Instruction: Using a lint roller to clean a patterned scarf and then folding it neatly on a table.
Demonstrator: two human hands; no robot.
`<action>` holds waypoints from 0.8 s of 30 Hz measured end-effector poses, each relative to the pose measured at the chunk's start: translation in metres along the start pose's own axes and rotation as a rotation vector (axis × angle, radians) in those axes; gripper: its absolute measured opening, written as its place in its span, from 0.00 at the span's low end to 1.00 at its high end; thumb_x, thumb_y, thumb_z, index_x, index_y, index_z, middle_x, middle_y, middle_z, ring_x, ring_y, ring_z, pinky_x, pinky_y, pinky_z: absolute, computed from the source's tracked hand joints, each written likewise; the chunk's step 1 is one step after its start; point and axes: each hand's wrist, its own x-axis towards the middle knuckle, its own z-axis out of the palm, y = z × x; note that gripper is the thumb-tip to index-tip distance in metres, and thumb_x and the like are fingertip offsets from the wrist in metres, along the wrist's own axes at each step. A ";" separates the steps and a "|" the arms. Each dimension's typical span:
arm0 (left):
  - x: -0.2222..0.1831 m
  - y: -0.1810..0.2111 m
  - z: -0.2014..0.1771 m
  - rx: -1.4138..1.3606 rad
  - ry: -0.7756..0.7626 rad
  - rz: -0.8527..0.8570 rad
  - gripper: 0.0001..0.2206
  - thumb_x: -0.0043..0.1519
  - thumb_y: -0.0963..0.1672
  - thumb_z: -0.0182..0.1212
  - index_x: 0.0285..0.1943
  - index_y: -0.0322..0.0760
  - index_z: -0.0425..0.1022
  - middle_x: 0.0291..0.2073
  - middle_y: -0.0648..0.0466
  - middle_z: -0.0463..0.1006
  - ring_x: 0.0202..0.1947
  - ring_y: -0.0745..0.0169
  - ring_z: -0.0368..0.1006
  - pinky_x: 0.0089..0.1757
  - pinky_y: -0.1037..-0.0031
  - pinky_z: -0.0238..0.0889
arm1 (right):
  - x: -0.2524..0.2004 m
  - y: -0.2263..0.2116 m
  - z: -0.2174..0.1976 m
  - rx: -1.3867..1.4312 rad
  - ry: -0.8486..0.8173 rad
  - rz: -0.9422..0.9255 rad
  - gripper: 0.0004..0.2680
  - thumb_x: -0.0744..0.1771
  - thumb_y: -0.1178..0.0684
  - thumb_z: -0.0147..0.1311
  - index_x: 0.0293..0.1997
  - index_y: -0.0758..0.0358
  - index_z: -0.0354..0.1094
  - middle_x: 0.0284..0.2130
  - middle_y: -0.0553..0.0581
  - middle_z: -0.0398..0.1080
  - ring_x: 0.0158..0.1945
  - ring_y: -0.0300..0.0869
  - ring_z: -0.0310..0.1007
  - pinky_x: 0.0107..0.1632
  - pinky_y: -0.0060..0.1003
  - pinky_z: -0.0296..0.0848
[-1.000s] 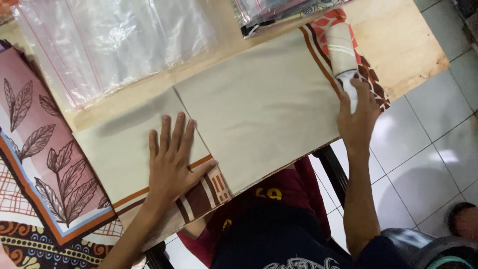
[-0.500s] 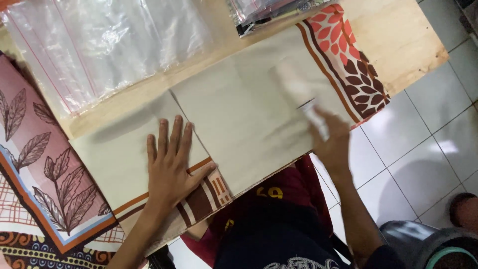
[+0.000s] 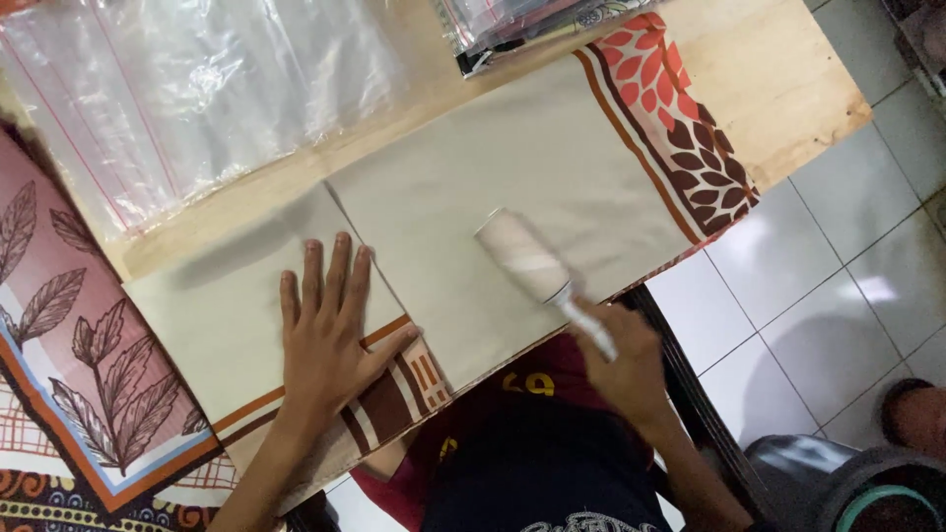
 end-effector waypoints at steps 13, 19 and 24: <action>-0.003 -0.002 -0.002 0.050 0.054 0.075 0.45 0.62 0.66 0.44 0.83 0.43 0.44 0.81 0.50 0.44 0.80 0.45 0.34 0.71 0.45 0.30 | 0.071 0.096 -0.066 -0.187 0.301 -0.004 0.07 0.77 0.61 0.53 0.60 0.76 0.66 0.35 0.63 0.72 0.29 0.44 0.61 0.34 0.42 0.62; -0.002 -0.001 -0.004 0.061 0.053 0.082 0.45 0.62 0.66 0.43 0.83 0.42 0.43 0.81 0.49 0.43 0.80 0.45 0.33 0.71 0.45 0.30 | 0.000 0.039 -0.014 0.150 0.009 -0.084 0.08 0.70 0.64 0.53 0.54 0.64 0.72 0.46 0.59 0.76 0.49 0.47 0.77 0.58 0.39 0.74; -0.002 -0.001 -0.004 0.068 0.049 0.073 0.45 0.62 0.66 0.43 0.83 0.43 0.45 0.81 0.49 0.45 0.80 0.44 0.35 0.71 0.44 0.32 | 0.008 0.033 -0.005 0.152 -0.096 0.007 0.14 0.67 0.60 0.56 0.61 0.62 0.69 0.54 0.59 0.76 0.50 0.45 0.79 0.55 0.39 0.75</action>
